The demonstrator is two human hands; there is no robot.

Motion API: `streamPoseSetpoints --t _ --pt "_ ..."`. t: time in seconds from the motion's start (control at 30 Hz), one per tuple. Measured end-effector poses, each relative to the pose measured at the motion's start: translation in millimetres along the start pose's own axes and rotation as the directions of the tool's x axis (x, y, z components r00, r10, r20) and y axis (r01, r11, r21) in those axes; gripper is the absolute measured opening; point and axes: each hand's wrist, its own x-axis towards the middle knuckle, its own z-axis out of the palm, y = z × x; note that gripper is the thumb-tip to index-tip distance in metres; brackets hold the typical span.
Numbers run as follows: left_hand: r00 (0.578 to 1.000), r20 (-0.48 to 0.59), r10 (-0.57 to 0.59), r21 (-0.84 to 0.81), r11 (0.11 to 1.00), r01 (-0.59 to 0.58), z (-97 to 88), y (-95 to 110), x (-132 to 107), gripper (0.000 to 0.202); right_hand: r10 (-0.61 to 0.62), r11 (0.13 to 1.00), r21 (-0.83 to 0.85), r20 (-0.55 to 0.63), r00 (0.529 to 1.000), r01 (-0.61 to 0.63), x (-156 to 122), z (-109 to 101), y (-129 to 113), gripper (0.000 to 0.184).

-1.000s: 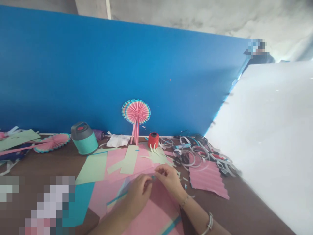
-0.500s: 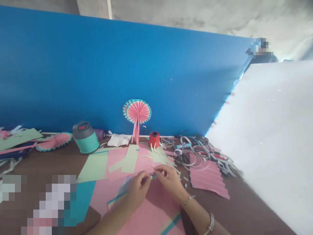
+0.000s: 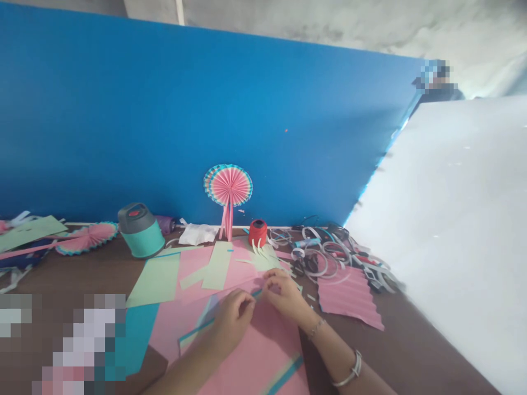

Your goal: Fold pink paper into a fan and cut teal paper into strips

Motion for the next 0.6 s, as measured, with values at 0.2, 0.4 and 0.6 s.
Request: streamPoseSetpoints --t 0.2,0.4,0.6 --pt "0.993 0.058 0.102 0.094 0.99 -0.107 0.1 -1.7 -5.1 0.023 0.147 0.971 -0.176 -0.102 0.984 -0.163 4.1 0.1 10.0 0.021" --pt "0.991 0.091 0.095 0.127 0.986 -0.106 -0.2 -2.2 -7.2 0.026 0.154 0.938 -0.286 -0.168 0.974 -0.198 1.2 12.8 13.2 0.023" --pt "0.991 0.106 0.082 0.133 0.987 -0.095 -3.2 0.5 -7.7 0.026 0.15 0.916 -0.336 -0.22 0.964 -0.219 -1.2 16.1 10.3 0.024"
